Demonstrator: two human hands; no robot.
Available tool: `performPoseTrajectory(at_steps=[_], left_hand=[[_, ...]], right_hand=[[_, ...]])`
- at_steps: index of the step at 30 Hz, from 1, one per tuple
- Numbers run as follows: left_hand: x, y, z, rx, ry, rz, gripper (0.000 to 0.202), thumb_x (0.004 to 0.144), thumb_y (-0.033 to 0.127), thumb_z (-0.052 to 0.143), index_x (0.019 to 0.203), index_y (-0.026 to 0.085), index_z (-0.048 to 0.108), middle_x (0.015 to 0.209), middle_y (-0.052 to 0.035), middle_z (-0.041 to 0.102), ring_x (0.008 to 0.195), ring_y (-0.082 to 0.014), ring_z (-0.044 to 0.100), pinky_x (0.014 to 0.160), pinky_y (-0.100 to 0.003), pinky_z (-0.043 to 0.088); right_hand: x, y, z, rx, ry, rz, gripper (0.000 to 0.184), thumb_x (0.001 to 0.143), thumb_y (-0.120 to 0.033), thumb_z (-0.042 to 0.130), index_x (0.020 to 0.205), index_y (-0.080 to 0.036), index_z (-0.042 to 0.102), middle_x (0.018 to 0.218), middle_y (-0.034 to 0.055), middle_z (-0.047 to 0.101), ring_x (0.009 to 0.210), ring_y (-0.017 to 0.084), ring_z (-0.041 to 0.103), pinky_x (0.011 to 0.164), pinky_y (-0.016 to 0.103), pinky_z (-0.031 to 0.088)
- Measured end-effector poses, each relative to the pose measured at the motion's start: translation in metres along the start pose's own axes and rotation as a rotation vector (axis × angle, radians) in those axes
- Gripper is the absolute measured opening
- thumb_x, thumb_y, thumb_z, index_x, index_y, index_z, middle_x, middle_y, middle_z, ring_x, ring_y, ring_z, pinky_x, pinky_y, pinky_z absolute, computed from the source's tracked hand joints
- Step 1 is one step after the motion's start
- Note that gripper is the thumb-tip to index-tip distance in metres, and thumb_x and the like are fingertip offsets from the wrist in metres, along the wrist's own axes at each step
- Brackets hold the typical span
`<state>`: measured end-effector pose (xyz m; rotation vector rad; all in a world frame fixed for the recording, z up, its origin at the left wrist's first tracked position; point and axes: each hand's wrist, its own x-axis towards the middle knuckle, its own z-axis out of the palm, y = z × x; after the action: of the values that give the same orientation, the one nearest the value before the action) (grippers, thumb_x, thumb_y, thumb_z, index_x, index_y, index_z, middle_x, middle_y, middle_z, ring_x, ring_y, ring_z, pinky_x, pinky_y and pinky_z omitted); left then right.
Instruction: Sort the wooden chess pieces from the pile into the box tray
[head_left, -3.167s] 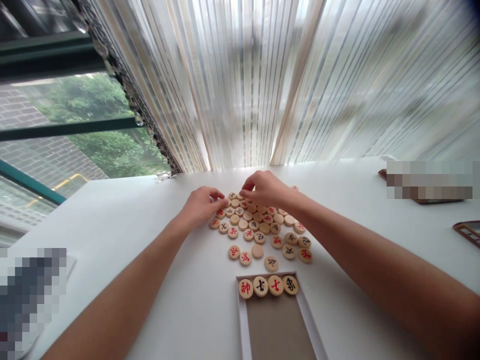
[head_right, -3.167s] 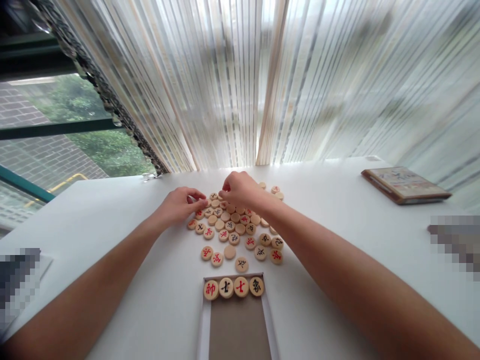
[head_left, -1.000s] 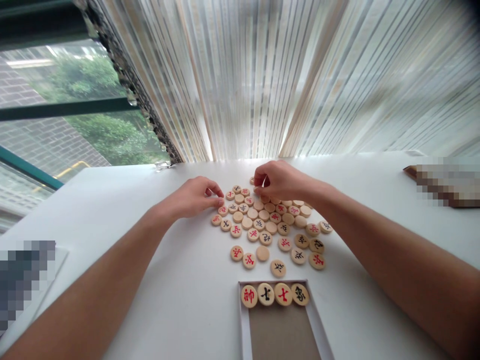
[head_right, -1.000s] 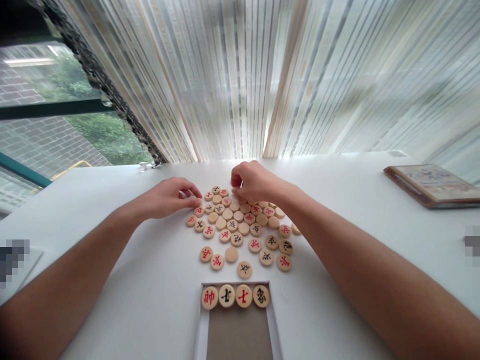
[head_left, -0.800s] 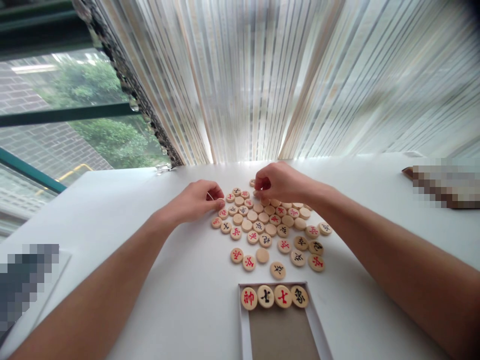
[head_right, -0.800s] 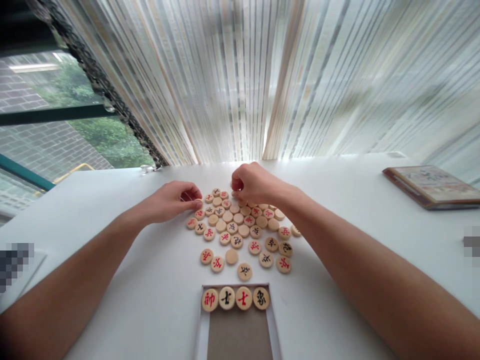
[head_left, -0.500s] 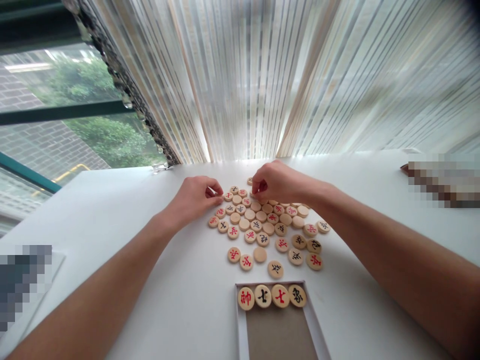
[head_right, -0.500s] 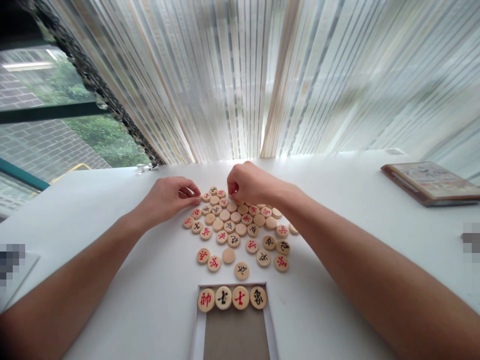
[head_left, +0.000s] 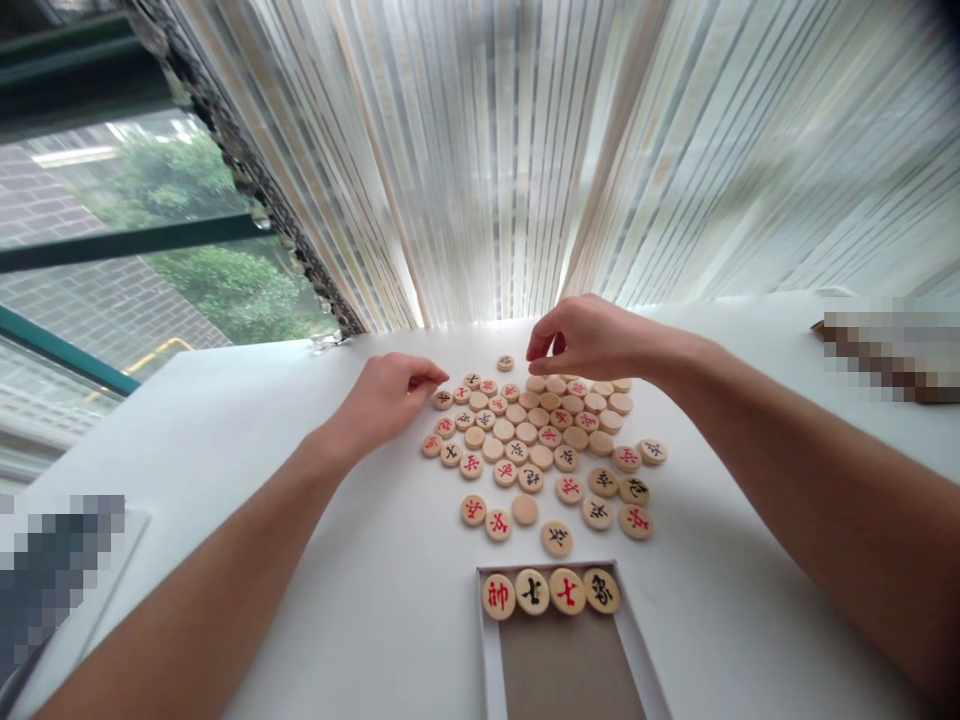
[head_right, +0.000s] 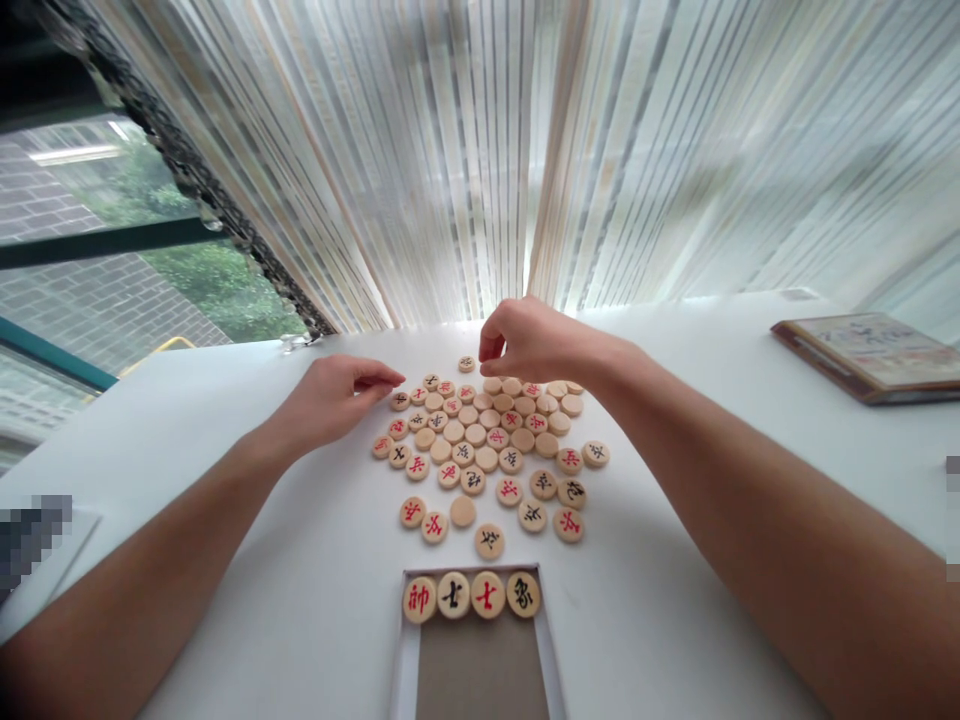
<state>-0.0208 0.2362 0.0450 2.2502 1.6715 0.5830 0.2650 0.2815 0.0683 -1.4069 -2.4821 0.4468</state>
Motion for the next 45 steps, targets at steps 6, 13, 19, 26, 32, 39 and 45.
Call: performPoseTrajectory(at_steps=[6, 13, 19, 26, 32, 39, 45], left_hand=[[-0.002, 0.005, 0.001, -0.039, 0.030, 0.032, 0.020, 0.087, 0.026, 0.072, 0.102, 0.020, 0.084, 0.102, -0.0066, 0.084, 0.089, -0.0239, 0.077, 0.087, -0.037, 0.062], [-0.003, 0.013, 0.025, -0.031, -0.061, 0.237, 0.023, 0.097, 0.030, 0.065, 0.108, 0.019, 0.082, 0.107, -0.0097, 0.077, 0.095, -0.0234, 0.072, 0.088, -0.036, 0.057], [-0.002, 0.010, 0.035, 0.036, -0.040, 0.252, 0.028, 0.100, 0.033, 0.062, 0.114, 0.019, 0.081, 0.114, -0.0127, 0.069, 0.110, -0.0296, 0.064, 0.102, -0.045, 0.053], [-0.001, 0.018, 0.043, 0.016, 0.000, 0.193, 0.020, 0.095, 0.033, 0.071, 0.103, 0.020, 0.083, 0.119, -0.0124, 0.067, 0.115, -0.0322, 0.062, 0.109, -0.051, 0.048], [-0.001, 0.019, 0.039, -0.046, 0.085, 0.161, 0.006, 0.087, 0.019, 0.078, 0.093, 0.019, 0.081, 0.101, -0.0072, 0.072, 0.099, -0.0260, 0.068, 0.093, -0.042, 0.055], [-0.002, 0.019, 0.039, -0.099, 0.098, 0.209, 0.006, 0.088, 0.015, 0.079, 0.091, 0.016, 0.084, 0.092, -0.0056, 0.077, 0.077, -0.0182, 0.072, 0.077, -0.032, 0.058], [-0.006, 0.018, 0.036, -0.099, 0.069, 0.254, 0.013, 0.091, 0.014, 0.073, 0.093, 0.016, 0.086, 0.093, -0.0076, 0.080, 0.082, -0.0208, 0.075, 0.081, -0.033, 0.060]], right_hand=[[0.000, 0.002, 0.000, 0.001, -0.007, -0.010, 0.008, 0.083, -0.029, 0.083, 0.086, -0.022, 0.085, 0.078, 0.0040, 0.079, 0.068, 0.019, 0.071, 0.061, 0.033, 0.052], [0.001, -0.005, 0.009, 0.028, -0.158, -0.017, 0.008, 0.077, -0.029, 0.090, 0.081, -0.025, 0.086, 0.078, 0.0032, 0.079, 0.067, 0.019, 0.070, 0.056, 0.031, 0.049], [0.000, -0.014, 0.019, 0.012, -0.195, -0.013, 0.004, 0.078, -0.022, 0.085, 0.081, -0.024, 0.086, 0.080, 0.0032, 0.080, 0.070, 0.020, 0.072, 0.057, 0.030, 0.050], [0.001, -0.017, 0.022, -0.020, -0.226, 0.013, 0.009, 0.079, -0.030, 0.083, 0.079, -0.020, 0.083, 0.076, 0.0054, 0.079, 0.069, 0.021, 0.070, 0.059, 0.032, 0.050], [0.001, -0.018, 0.022, -0.045, -0.208, 0.000, 0.012, 0.078, -0.027, 0.082, 0.078, -0.018, 0.074, 0.075, 0.0041, 0.074, 0.067, 0.019, 0.065, 0.054, 0.029, 0.045], [0.001, -0.020, 0.023, -0.081, -0.127, -0.085, 0.011, 0.076, -0.013, 0.075, 0.071, -0.019, 0.067, 0.072, 0.0022, 0.069, 0.066, 0.016, 0.060, 0.057, 0.029, 0.042], [-0.005, -0.025, 0.018, -0.086, -0.156, -0.113, 0.013, 0.076, -0.008, 0.074, 0.069, -0.019, 0.070, 0.070, 0.0019, 0.070, 0.063, 0.016, 0.060, 0.055, 0.029, 0.040]])
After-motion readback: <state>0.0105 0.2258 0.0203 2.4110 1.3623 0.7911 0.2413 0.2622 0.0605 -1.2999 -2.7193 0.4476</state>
